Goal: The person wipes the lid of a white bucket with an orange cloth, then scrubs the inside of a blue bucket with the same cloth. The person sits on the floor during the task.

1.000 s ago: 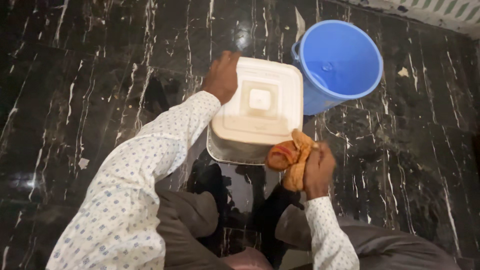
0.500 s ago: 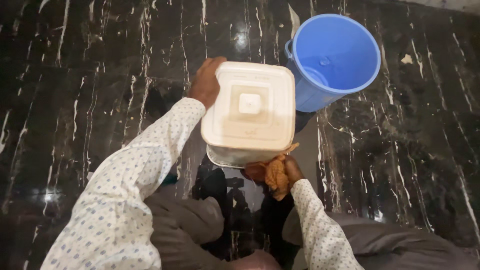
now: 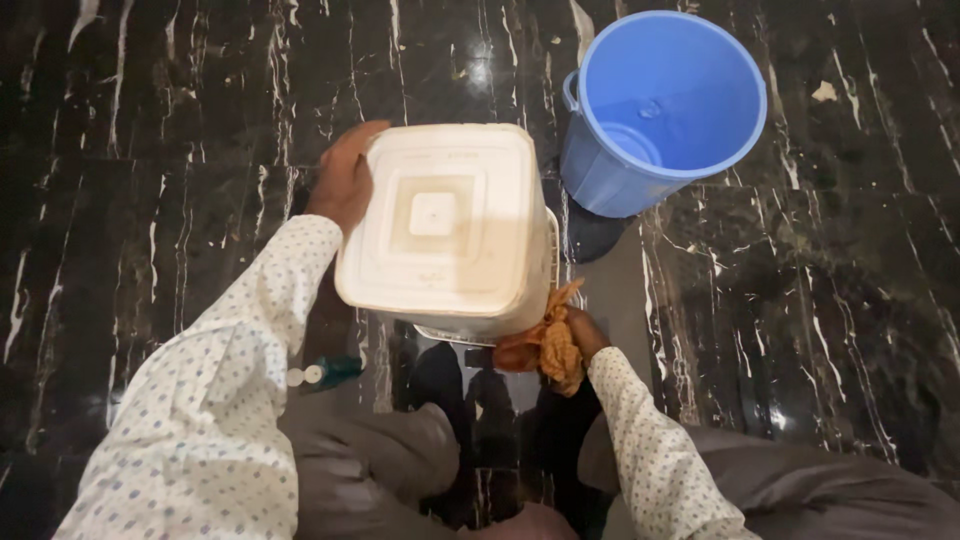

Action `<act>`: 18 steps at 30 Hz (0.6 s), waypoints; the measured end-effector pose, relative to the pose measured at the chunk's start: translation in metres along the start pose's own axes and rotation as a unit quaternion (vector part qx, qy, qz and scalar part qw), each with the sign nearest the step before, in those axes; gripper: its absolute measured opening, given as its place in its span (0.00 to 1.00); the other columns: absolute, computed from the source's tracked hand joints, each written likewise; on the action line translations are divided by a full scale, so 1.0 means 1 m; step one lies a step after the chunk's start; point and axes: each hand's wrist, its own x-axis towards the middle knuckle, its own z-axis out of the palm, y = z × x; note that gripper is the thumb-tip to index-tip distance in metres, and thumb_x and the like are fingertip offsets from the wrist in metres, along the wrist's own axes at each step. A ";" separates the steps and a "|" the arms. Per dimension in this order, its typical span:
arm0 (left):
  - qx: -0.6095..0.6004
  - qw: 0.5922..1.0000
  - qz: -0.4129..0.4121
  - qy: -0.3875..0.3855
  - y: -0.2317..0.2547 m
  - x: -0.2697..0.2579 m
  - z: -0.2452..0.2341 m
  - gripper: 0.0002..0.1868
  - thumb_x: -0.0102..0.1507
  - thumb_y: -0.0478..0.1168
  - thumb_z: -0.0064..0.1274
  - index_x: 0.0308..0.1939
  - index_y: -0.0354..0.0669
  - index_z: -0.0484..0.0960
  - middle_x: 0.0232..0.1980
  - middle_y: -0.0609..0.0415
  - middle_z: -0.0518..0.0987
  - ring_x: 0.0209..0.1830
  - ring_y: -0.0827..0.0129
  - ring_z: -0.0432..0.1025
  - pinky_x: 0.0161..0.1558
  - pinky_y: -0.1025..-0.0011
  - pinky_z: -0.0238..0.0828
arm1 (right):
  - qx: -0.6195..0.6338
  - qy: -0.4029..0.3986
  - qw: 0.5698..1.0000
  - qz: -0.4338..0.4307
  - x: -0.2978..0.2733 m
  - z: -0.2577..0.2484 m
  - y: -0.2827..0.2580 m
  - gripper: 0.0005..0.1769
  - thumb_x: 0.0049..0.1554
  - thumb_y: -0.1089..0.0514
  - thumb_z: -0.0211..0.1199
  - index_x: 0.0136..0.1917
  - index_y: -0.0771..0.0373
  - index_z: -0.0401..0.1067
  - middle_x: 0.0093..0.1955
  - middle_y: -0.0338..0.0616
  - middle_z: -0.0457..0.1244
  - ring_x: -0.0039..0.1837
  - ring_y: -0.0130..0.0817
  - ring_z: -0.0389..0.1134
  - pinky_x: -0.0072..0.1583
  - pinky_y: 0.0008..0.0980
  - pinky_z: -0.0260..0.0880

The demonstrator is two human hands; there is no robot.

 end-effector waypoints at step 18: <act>0.005 0.999 -0.041 0.009 0.000 -0.009 -0.020 0.29 0.61 0.21 0.34 0.64 0.36 0.76 0.64 0.37 0.78 0.66 0.48 0.73 0.67 0.63 0.66 | -0.031 -0.020 0.996 -0.082 0.019 -0.016 -0.010 0.19 0.61 0.50 0.53 0.59 0.64 0.71 0.53 0.48 0.69 0.51 0.38 0.73 0.54 0.37 0.75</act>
